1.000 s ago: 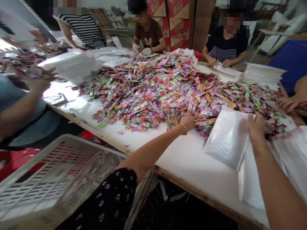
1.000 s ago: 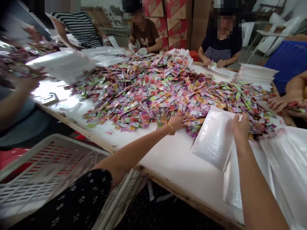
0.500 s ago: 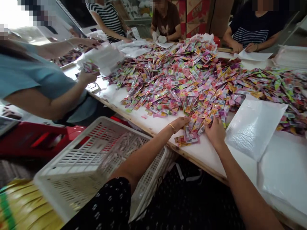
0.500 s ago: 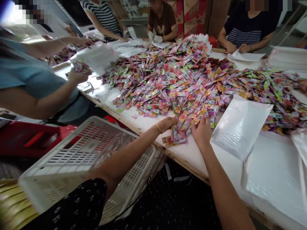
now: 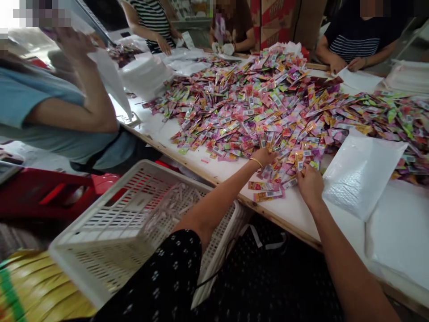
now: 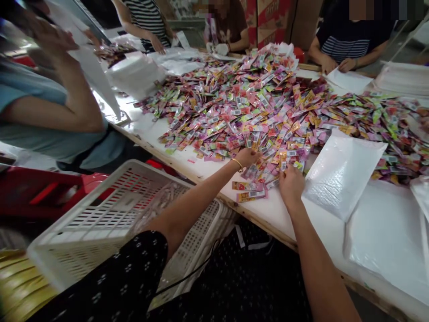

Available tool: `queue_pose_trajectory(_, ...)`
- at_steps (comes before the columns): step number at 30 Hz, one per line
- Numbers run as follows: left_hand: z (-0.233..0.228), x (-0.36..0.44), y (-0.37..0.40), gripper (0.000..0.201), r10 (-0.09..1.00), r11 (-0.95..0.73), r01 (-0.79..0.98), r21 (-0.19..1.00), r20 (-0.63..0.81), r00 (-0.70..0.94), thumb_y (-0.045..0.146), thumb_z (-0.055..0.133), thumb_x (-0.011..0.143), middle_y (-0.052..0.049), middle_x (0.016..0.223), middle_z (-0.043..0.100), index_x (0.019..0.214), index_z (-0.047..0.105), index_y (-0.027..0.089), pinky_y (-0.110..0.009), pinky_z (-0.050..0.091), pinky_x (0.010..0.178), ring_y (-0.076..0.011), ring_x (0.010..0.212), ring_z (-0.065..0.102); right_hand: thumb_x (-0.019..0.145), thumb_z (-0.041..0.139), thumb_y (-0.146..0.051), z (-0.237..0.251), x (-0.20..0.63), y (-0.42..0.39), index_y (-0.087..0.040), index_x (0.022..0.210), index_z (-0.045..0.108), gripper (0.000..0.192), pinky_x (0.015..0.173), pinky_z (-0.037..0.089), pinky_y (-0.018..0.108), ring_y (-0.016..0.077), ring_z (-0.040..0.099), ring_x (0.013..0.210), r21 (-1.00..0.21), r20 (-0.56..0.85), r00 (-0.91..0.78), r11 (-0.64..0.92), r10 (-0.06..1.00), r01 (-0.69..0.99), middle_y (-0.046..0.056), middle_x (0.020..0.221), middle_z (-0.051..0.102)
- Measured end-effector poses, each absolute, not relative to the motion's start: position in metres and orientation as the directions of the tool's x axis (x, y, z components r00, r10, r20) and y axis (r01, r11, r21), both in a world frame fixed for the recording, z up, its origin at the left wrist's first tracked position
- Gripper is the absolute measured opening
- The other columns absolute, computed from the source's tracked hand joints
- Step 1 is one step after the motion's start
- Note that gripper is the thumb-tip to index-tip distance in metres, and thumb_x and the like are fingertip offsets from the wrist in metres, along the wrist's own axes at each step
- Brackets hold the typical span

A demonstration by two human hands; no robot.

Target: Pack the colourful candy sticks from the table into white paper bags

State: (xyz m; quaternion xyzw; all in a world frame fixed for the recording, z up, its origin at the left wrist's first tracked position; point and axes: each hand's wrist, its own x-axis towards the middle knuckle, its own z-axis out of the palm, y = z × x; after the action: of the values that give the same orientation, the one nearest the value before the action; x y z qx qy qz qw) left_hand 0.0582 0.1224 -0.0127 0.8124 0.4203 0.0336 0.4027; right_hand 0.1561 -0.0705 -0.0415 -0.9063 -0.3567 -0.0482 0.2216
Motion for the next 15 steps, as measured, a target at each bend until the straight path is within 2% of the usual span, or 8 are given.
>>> queue_pose_trajectory(2,-0.017,0.055,0.11,0.042,0.734,-0.419,0.703,0.574,-0.242,0.634,0.055,0.062,0.079,-0.012,0.08,0.067,0.076,0.063,0.013,-0.028,0.043,0.072,-0.0248,0.087,0.064,0.086,0.051,-0.034,-0.044,0.157,-0.076,-0.011,0.115,0.063,0.039,0.085,0.044,0.038,0.0278,0.058,0.094,-0.375,0.27,0.736,-0.636,0.621,0.675,0.015,0.101,0.066)
queue_pose_trajectory(5,-0.026,0.046,0.083,0.06,0.776,-0.444,0.751,0.488,-0.209,0.595,0.064,0.065,0.071,-0.016,0.106,0.064,0.103,0.06,0.012,-0.031,0.045,0.079,-0.0276,0.102,0.06,0.085,0.049,-0.035,-0.048,0.158,-0.083,-0.012,0.112,0.063,0.038,0.082,0.045,0.037,0.0259,0.058,0.091,-0.469,0.319,0.74,-0.58,0.592,0.666,0.015,0.101,0.065)
queue_pose_trajectory(7,-0.033,0.044,0.063,0.073,0.803,-0.464,0.771,0.435,-0.161,0.574,0.061,0.072,0.065,-0.018,0.119,0.058,0.115,0.053,0.011,-0.034,0.044,0.087,-0.0301,0.114,0.053,0.083,0.048,-0.035,-0.05,0.157,-0.085,-0.012,0.109,0.063,0.038,0.08,0.045,0.036,0.0246,0.057,0.089,-0.548,0.323,0.751,-0.533,0.576,0.645,0.015,0.1,0.064)
queue_pose_trajectory(9,-0.04,0.049,0.049,0.075,0.816,-0.481,0.783,0.395,-0.126,0.564,0.053,0.077,0.063,-0.019,0.124,0.053,0.119,0.05,0.011,-0.038,0.043,0.092,-0.0315,0.119,0.049,0.08,0.049,-0.037,-0.053,0.157,-0.085,-0.012,0.105,0.064,0.038,0.081,0.045,0.036,0.0245,0.057,0.088,-0.61,0.305,0.77,-0.506,0.561,0.61,0.014,0.097,0.064)
queue_pose_trajectory(12,-0.046,0.058,0.049,0.054,0.782,-0.449,0.75,0.487,-0.192,0.593,0.032,0.078,0.066,-0.018,0.117,0.056,0.109,0.051,0.013,-0.037,0.042,0.092,-0.0302,0.113,0.053,0.076,0.053,-0.042,-0.054,0.158,-0.087,-0.014,0.098,0.064,0.037,0.081,0.045,0.036,0.0234,0.057,0.085,-0.725,0.231,0.835,-0.484,0.5,0.491,0.011,0.091,0.064)
queue_pose_trajectory(15,-0.048,0.062,0.067,0.03,0.717,-0.268,0.623,0.735,-0.28,0.639,0.01,0.072,0.063,-0.013,0.098,0.061,0.085,0.052,0.017,-0.034,0.041,0.088,-0.0296,0.108,0.055,0.073,0.058,-0.048,-0.055,0.163,-0.092,-0.016,0.089,0.063,0.036,0.075,0.045,0.032,0.0192,0.056,0.075,-0.874,0.077,0.894,-0.402,0.442,0.274,0.005,0.082,0.063)
